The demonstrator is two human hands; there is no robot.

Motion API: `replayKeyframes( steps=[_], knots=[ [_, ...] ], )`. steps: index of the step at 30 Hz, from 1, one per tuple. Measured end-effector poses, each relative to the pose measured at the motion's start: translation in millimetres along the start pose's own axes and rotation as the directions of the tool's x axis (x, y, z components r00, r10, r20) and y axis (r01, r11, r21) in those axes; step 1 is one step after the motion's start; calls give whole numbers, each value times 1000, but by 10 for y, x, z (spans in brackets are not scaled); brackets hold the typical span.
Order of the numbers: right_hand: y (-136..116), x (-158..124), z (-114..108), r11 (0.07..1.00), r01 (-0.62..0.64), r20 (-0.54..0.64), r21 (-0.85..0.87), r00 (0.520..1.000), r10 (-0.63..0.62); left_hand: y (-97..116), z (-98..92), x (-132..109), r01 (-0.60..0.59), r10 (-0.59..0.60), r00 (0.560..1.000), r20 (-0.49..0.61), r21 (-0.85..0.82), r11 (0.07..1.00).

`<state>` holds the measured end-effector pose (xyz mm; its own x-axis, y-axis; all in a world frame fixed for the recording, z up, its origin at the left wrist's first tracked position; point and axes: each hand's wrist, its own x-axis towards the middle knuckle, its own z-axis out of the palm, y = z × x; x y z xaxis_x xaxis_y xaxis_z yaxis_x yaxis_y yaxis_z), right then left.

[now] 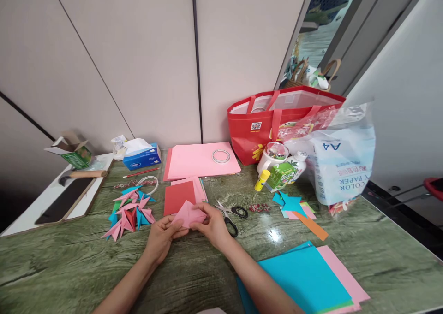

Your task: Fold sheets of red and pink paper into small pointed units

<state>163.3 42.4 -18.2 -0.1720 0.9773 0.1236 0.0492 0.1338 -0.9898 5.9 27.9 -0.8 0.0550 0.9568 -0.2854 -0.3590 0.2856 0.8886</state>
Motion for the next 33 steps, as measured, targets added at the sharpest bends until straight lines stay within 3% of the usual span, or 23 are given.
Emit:
replayKeyframes(
  steps=[3,9,15,18,22,27,30,33],
  knots=[
    [16,-8,44,997,-34,-3,74,999,34,-17,-4,1,-21,21,1000,2,46,999],
    [-22,-28,90,993,-90,-125,-78,989,80,-39,24,-24,-24,23,1000,14,77,997],
    [-38,7,18,991,-66,16,114,998,65,-8,11,-3,7,-6,999,-36,21,1000],
    [-37,18,-14,974,-97,106,206,991,77,-6,12,0,7,-6,999,-36,16,1000],
    [-41,25,-40,944,-167,129,286,982,135,2,9,-2,17,-16,1000,-18,34,999],
    [-75,28,-94,949,-197,176,246,972,156,64,-22,6,28,-33,999,26,171,985],
    [-98,35,-91,965,-170,155,201,978,140,93,-24,8,3,-26,996,83,270,963],
    [-88,32,-29,972,-136,128,191,985,113,88,-8,9,-33,5,995,103,267,963]
  ],
)
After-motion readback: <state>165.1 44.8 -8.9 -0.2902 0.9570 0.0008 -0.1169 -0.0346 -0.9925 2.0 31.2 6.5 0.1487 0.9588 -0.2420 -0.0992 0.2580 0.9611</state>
